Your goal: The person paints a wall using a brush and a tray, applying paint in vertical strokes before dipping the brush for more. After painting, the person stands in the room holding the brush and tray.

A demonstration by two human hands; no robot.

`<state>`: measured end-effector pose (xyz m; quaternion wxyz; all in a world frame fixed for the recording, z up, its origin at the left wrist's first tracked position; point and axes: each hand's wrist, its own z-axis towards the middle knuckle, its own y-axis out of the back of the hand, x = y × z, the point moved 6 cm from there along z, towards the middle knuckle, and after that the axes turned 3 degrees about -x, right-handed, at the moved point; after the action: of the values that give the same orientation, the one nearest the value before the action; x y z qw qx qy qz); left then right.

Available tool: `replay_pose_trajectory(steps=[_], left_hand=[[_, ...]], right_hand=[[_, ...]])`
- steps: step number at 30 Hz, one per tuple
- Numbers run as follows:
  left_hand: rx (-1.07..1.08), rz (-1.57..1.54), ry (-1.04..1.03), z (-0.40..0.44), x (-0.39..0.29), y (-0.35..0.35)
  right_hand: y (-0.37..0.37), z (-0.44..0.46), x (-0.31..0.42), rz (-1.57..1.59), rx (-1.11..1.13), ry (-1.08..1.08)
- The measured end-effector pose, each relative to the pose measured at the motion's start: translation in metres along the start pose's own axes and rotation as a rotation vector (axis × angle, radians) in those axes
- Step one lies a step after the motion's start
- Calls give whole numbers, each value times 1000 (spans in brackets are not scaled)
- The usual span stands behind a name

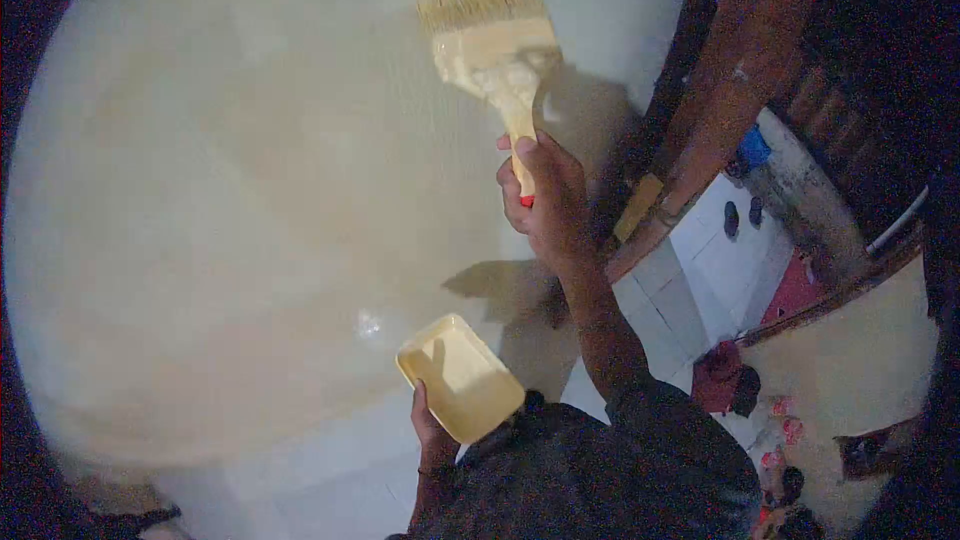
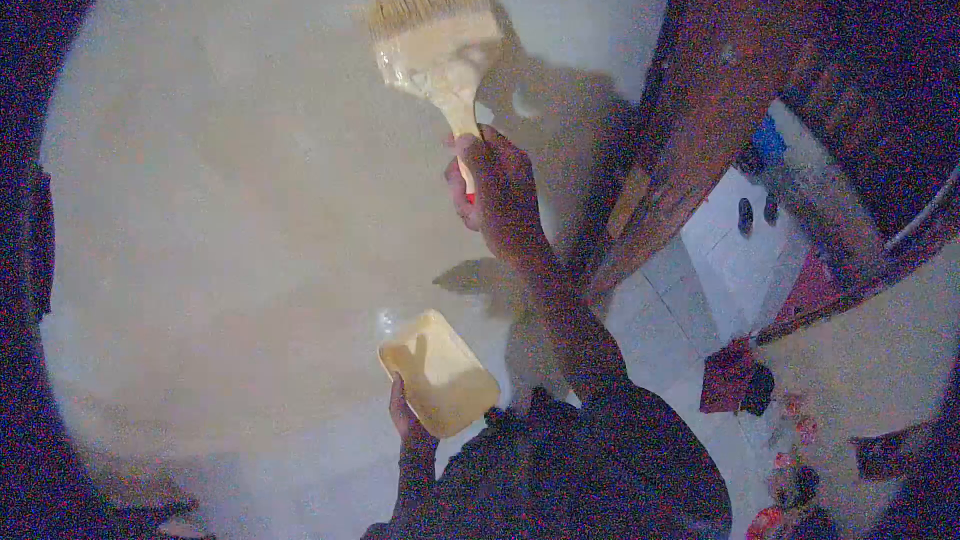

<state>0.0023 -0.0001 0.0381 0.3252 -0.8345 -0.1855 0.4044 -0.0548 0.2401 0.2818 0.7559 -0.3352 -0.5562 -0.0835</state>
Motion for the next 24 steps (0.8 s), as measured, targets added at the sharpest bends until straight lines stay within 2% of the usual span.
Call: replay_pose_trajectory(steps=[1,2,5,8,13,15,19,21,24], left_hand=[[2,27,-4,12,36,30],[33,2,-17,11,39,29],[81,-44,-11,12,13,39],[78,1,-35,-5,6,12],[-18,80,-118,13,10,61],[73,-57,-100,9,14,44],[85,-27,-211,18,12,52],[137,-140,-74,23,17,61],[110,-52,-121,8,6,49]], right_hand=[[40,-15,-39,23,-13,6],[44,-17,-41,31,12,28],[16,-19,-53,20,55,47],[15,-15,-22,73,88,-8],[-11,-34,-63,86,126,-185],[-14,-43,-67,70,156,-153],[-32,-71,-108,86,163,-203],[-42,-84,-125,55,174,-214],[-56,-98,-114,89,199,-267]])
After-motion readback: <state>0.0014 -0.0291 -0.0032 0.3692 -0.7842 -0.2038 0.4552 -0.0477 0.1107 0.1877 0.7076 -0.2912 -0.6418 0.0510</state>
